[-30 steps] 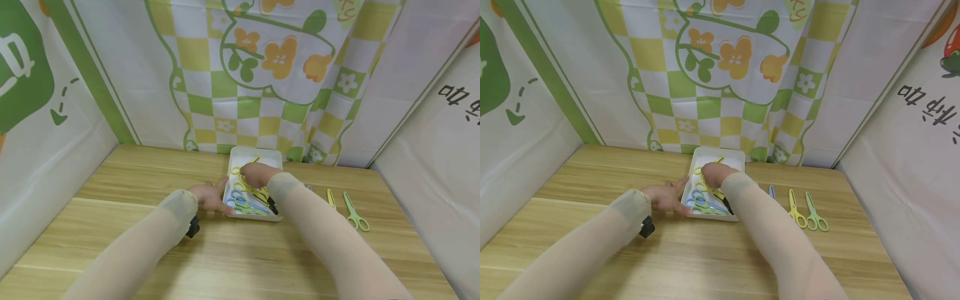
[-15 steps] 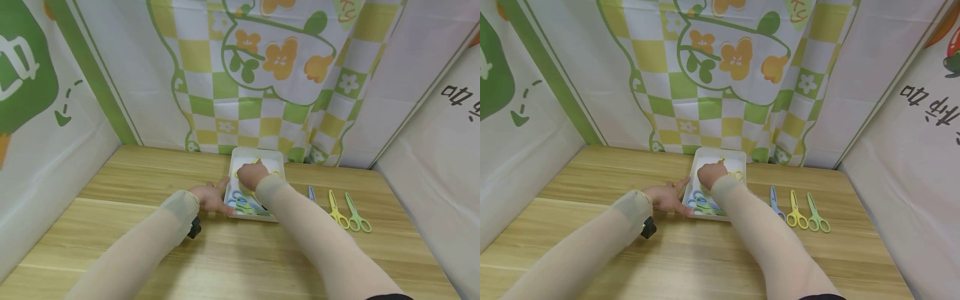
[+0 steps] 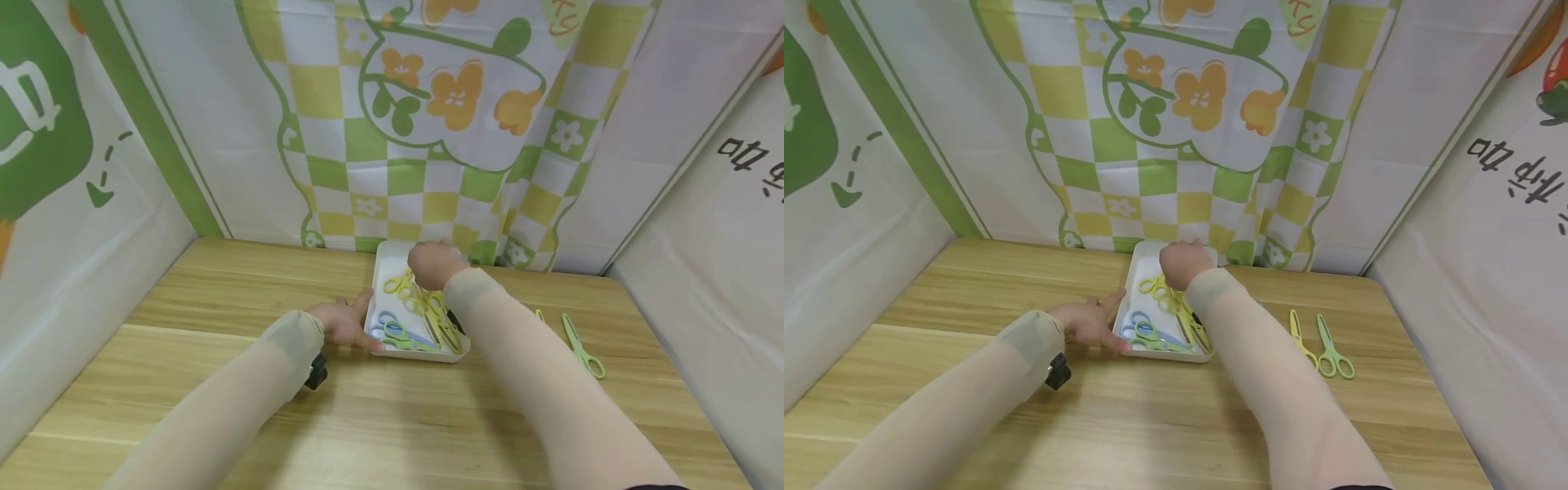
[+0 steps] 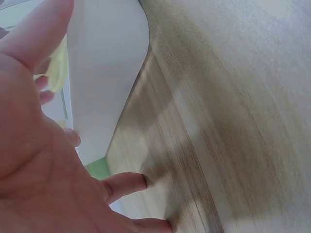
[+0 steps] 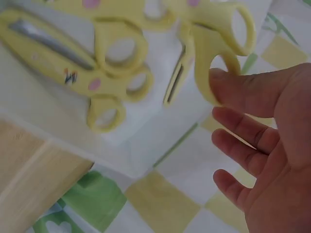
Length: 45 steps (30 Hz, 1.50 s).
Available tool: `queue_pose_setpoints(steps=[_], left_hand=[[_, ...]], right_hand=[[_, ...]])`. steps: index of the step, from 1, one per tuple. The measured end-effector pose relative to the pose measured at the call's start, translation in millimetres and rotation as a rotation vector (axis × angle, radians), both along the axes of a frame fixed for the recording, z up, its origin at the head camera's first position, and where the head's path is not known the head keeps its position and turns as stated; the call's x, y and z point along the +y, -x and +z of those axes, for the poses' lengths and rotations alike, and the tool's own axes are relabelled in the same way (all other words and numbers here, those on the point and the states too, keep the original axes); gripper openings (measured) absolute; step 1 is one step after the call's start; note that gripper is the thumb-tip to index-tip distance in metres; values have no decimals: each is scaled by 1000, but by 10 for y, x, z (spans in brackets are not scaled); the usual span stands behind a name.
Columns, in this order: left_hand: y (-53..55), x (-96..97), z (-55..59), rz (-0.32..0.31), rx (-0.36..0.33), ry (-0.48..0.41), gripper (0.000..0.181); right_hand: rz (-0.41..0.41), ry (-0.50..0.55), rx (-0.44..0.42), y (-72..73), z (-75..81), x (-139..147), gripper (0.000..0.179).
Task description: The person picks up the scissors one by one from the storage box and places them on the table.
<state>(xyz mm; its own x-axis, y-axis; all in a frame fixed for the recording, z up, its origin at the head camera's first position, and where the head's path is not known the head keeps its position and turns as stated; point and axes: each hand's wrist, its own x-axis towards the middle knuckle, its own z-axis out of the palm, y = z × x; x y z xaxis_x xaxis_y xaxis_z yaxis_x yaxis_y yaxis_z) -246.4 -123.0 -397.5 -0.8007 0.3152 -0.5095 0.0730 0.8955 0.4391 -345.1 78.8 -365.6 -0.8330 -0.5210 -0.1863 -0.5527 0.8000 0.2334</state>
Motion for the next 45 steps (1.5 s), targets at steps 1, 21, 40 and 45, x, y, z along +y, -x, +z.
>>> queue_pose_setpoints(steps=[1,21,40,45], left_hand=[[-2,-2,3,2,0,-4,122],[-1,2,-15,5,0,-34,122],[-23,-40,-13,20,-11,-42,122],[-25,-25,-11,18,-5,-30,122]], right_hand=[[2,7,-3,25,21,28,17],[-340,269,16,-33,171,109,31],[-183,82,-174,17,18,221,24],[-207,85,-188,140,-100,212,14]])
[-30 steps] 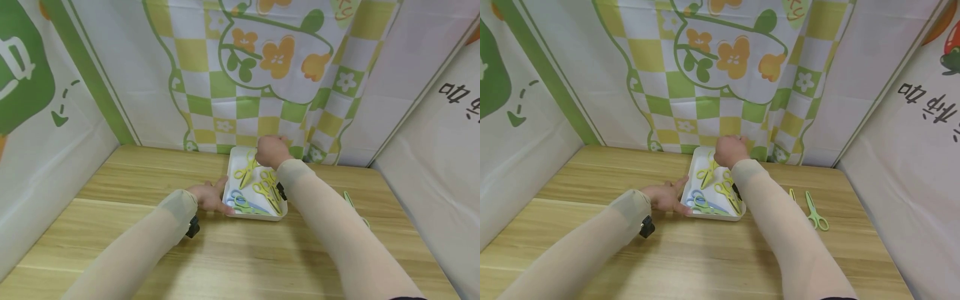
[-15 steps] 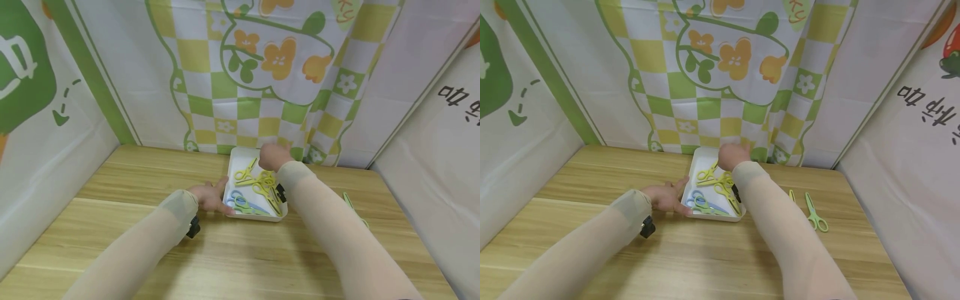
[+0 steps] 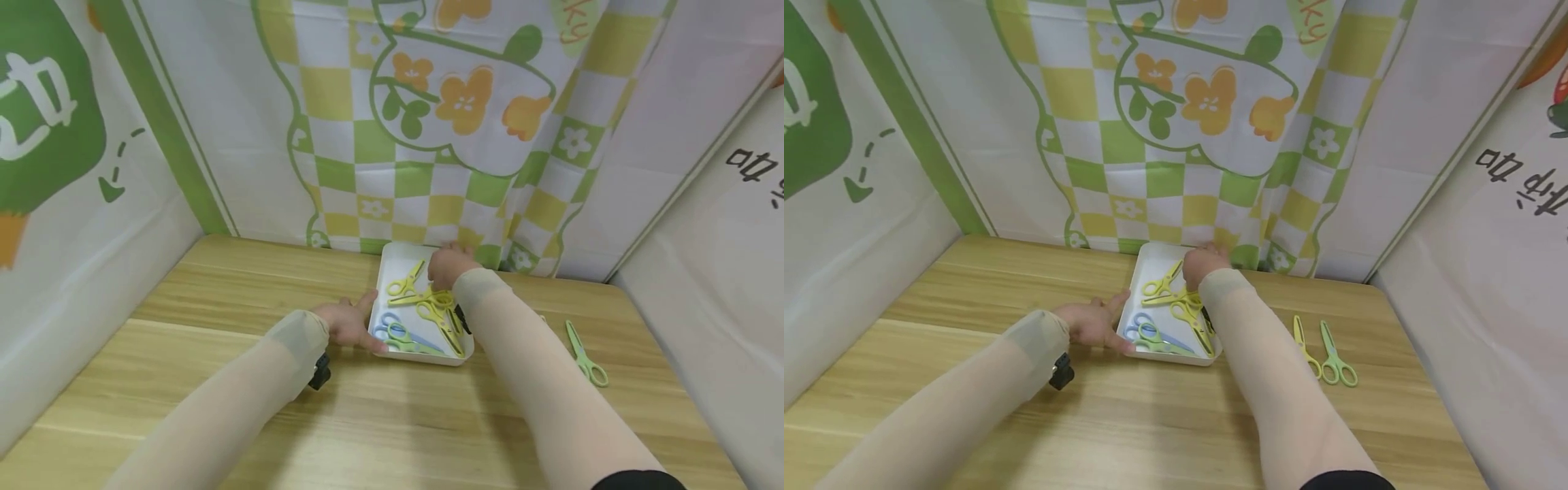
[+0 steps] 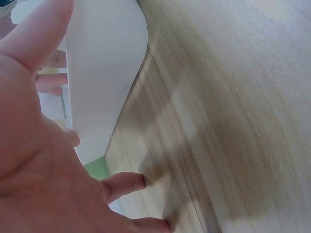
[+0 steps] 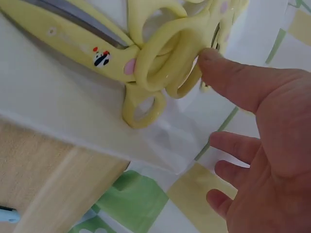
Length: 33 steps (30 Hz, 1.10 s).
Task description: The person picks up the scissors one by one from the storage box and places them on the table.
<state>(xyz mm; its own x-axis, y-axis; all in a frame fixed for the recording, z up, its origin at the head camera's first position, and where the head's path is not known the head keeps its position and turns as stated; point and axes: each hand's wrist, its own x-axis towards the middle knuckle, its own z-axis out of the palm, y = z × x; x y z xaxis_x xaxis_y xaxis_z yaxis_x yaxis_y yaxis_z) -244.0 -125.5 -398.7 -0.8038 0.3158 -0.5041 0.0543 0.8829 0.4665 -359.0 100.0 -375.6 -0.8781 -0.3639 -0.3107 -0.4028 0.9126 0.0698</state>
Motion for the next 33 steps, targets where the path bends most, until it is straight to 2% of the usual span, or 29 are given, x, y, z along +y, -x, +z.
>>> queue_pose_setpoints(steps=[1,5,10,15,21,26,30,33], left_hand=[[-1,9,3,-1,-2,0,122],[-8,32,20,0,-5,16,122],[-10,41,26,-5,20,24,125],[5,59,-26,-7,8,32,127],[14,53,-42,-11,11,25,125],[1,39,-10,-15,21,9,123],[3,23,-1,-12,20,11,124],[-4,12,13,-11,22,20,124]], right_hand=[[-1,-3,5,20,-20,1,10],[-11,-16,36,65,-65,-7,26],[-12,-60,44,76,-128,18,25],[7,-97,28,55,-193,59,25],[65,-110,107,28,-167,57,17],[162,-141,149,37,-103,75,23],[214,-112,151,62,-40,121,21],[209,-5,144,69,2,195,14]])
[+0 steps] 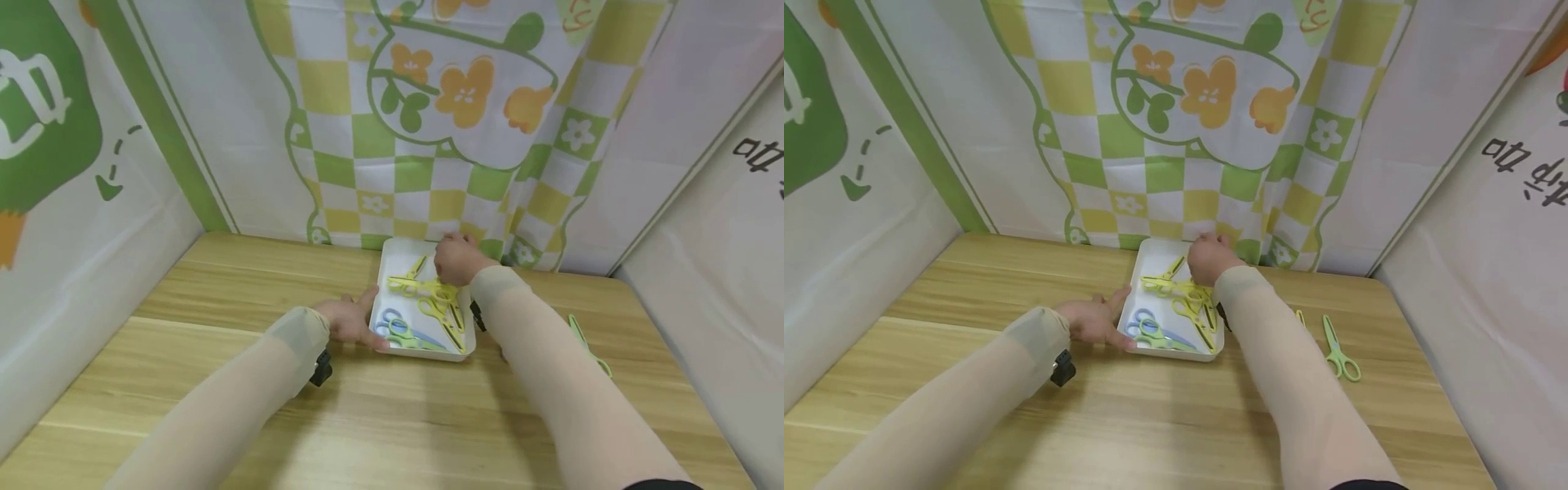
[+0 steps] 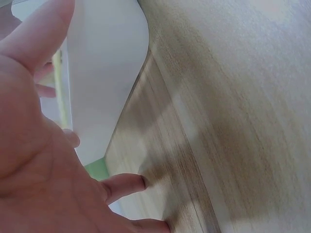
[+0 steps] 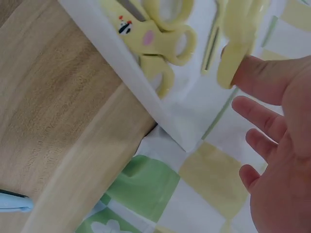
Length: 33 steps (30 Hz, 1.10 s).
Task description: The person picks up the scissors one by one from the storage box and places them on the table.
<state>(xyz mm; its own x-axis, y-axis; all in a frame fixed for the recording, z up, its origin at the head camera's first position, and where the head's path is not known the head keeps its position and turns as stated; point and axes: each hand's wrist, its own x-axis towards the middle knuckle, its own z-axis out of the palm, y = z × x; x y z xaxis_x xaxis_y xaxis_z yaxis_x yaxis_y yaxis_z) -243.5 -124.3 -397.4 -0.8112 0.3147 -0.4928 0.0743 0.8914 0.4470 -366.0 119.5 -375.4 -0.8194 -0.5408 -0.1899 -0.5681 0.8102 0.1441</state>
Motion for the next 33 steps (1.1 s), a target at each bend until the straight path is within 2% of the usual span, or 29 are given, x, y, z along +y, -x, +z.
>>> queue_pose_setpoints(steps=[5,10,15,20,25,28,33], left_hand=[[6,-17,7,-6,-1,6,123],[15,-42,6,-1,-18,4,123],[19,-24,4,0,-23,-7,125],[30,-13,-24,-3,-20,-7,126],[28,-14,-4,-10,-13,-15,125],[29,-8,9,-10,-21,-29,124],[31,11,9,-8,-31,-40,123]], right_hand=[[-11,208,-17,-53,67,180,10],[-10,305,10,-151,105,367,16],[-91,430,50,-325,129,568,20],[-199,567,117,-581,195,776,19],[-339,670,152,-879,208,992,17],[-384,689,156,-1068,161,1112,20],[-398,649,161,-1365,39,1229,24]])
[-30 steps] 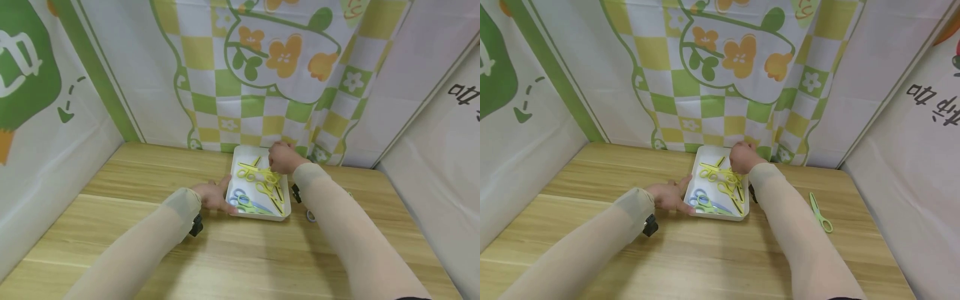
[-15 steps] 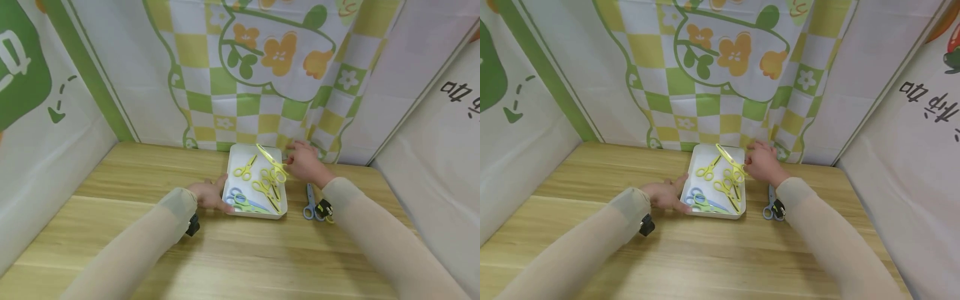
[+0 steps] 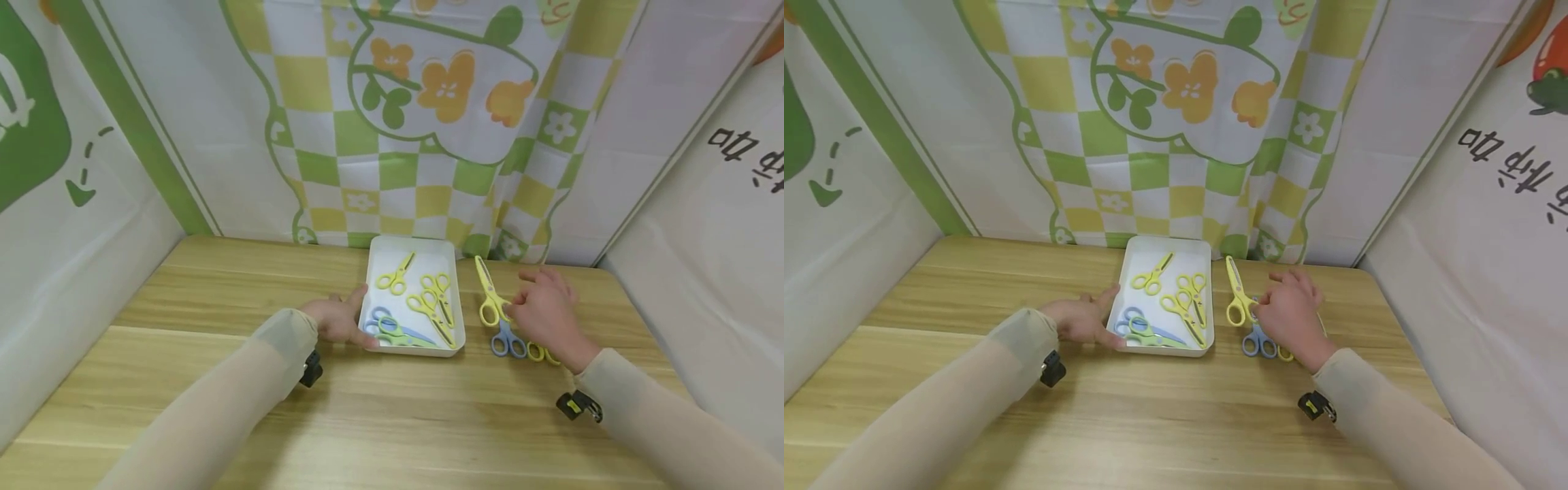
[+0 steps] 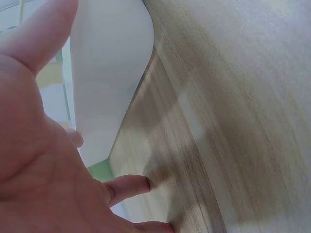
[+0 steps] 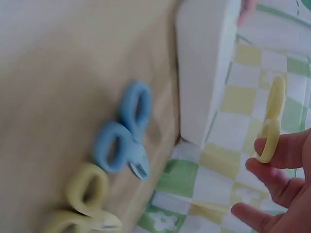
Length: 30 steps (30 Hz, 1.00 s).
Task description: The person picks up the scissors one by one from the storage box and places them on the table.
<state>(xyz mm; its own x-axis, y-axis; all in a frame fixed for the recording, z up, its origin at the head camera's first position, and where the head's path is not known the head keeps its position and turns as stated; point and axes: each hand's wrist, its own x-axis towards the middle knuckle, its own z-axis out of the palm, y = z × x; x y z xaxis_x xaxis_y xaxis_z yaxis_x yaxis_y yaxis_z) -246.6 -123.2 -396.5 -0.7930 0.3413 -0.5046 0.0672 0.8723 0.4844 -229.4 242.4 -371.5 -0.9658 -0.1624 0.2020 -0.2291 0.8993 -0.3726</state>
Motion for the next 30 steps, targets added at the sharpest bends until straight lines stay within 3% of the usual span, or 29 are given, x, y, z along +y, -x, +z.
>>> queue_pose_setpoints(steps=[7,12,19,30], left_hand=[[-8,3,-10,3,-2,-12,123],[-3,7,-6,6,-11,-13,124],[-1,5,0,5,-16,-43,122],[17,5,-21,1,-12,-17,123]], right_hand=[[4,-63,-19,-312,-201,-23,25],[42,-140,4,-459,-359,-45,27],[109,-119,73,-590,-497,-63,22],[136,-274,45,-654,-494,-76,29]])
